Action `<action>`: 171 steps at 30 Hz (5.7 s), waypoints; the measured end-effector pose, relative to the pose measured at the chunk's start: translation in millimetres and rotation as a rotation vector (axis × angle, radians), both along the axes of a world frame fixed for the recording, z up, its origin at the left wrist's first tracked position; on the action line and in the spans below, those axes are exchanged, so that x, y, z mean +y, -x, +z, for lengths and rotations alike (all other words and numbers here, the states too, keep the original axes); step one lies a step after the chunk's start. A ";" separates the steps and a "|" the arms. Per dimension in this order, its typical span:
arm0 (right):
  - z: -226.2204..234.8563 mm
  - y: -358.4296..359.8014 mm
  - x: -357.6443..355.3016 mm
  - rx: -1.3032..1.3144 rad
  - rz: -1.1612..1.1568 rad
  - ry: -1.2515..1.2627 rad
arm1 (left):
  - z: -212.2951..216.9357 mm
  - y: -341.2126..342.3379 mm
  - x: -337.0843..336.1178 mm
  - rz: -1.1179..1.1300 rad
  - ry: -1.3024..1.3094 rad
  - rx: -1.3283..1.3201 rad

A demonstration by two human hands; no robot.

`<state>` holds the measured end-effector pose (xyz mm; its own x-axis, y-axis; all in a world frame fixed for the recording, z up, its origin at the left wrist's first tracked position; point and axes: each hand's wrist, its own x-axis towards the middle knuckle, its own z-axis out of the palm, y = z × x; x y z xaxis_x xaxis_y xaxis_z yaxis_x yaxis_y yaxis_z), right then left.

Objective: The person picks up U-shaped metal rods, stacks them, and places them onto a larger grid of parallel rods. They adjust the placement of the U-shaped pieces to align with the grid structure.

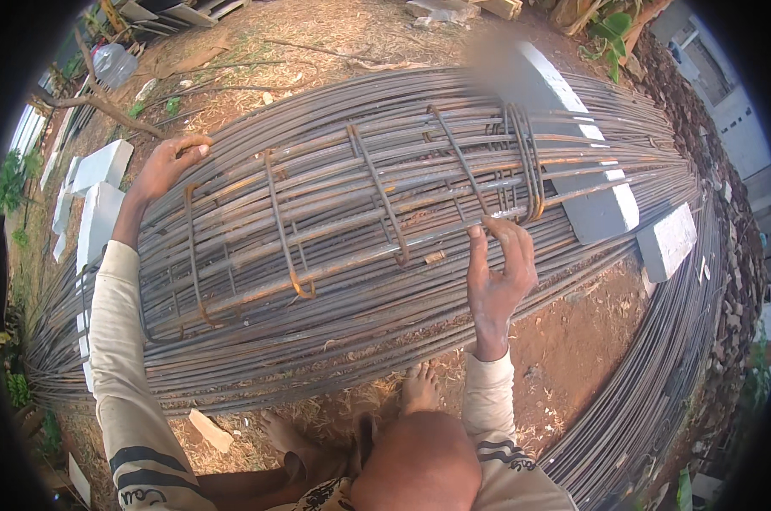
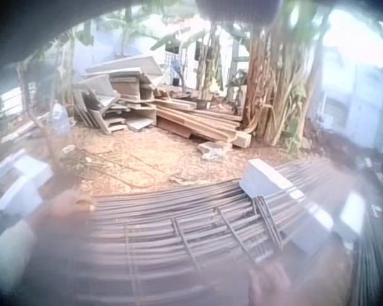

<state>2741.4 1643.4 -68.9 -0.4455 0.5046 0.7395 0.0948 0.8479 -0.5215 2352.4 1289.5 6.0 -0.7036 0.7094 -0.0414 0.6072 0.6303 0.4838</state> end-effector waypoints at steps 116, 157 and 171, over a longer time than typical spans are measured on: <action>-105.5 -52.9 300.0 0.358 -0.101 0.846 | -68.1 -81.9 626.8 -0.490 -0.042 -0.196; -107.4 -15.4 237.4 0.456 -0.150 0.779 | -73.4 -81.0 640.0 -0.608 0.104 -0.325; -112.1 -20.0 250.4 0.392 -0.127 0.728 | -71.6 -86.1 634.8 -0.569 0.067 -0.347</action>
